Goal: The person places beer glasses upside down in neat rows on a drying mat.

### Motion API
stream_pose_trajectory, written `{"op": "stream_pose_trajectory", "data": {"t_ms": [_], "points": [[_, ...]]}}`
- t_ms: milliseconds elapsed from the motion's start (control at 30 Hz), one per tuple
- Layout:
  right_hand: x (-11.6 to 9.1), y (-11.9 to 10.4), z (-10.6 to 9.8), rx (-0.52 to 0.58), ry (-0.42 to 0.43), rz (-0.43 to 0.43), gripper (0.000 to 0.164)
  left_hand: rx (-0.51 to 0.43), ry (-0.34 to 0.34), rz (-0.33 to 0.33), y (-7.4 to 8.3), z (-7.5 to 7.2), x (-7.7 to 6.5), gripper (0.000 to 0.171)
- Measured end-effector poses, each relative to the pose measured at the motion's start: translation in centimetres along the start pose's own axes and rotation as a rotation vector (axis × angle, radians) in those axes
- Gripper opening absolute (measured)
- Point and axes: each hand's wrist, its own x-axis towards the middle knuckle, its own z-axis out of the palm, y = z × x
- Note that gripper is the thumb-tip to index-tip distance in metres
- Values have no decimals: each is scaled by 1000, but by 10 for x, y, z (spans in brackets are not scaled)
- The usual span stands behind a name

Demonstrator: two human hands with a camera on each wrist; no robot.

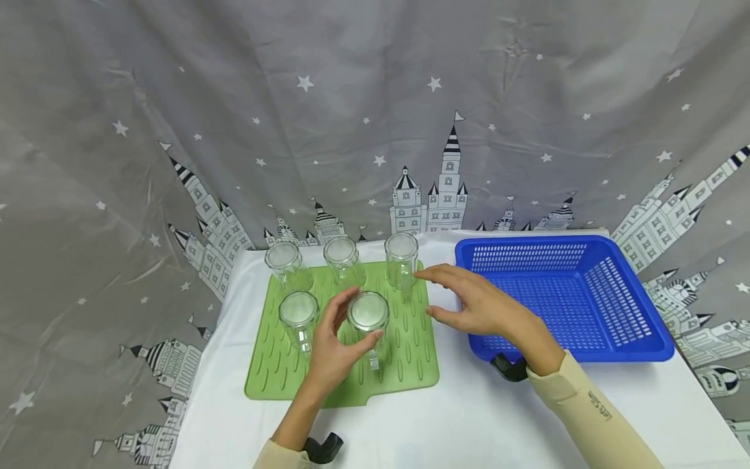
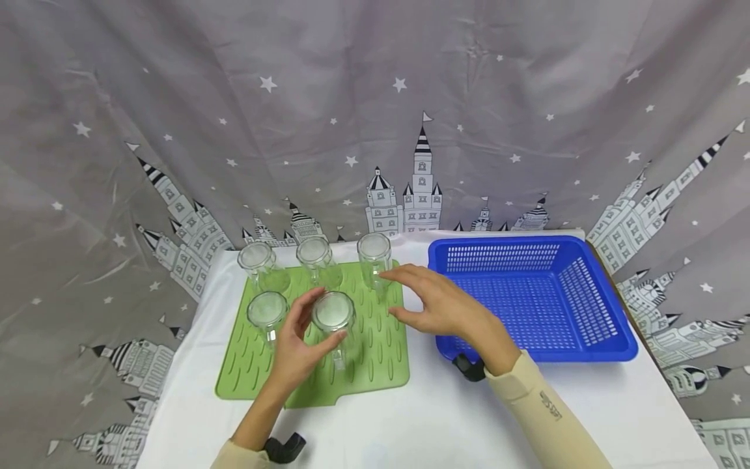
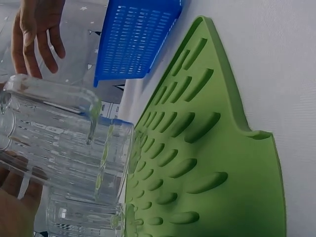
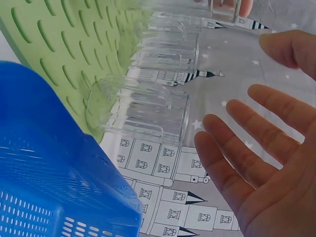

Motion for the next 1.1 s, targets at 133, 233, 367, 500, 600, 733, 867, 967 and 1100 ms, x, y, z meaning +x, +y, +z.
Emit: {"op": "stream_pose_trajectory", "data": {"t_ms": [133, 233, 367, 500, 600, 733, 867, 967, 1100], "points": [[-1, 1, -1, 6, 6, -8, 58, 30, 36, 27, -5, 4, 6, 85], [-2, 2, -1, 12, 17, -25, 59, 42, 51, 39, -10, 7, 9, 85], [-3, 3, -1, 10, 28, -28, 59, 25, 53, 28, -14, 9, 11, 85], [-6, 5, 0, 10, 32, -24, 56, 17, 47, -7, -18, 12, 14, 85], [-8, 6, -1, 14, 39, -20, 54, 21, 37, -26, -21, 13, 15, 84], [-9, 7, -2, 18, 44, -17, 54, 18, 21, -39, -23, 16, 17, 82], [-10, 7, -1, 18, 41, -23, 53, 1, 14, -25, -26, 19, 17, 81], [-10, 7, 0, 15, 38, -23, 52, 1, 17, 0, -30, 22, 17, 80], [-9, 5, -1, 7, 36, -20, 51, 24, 17, 24, -33, 24, 16, 80]]}}
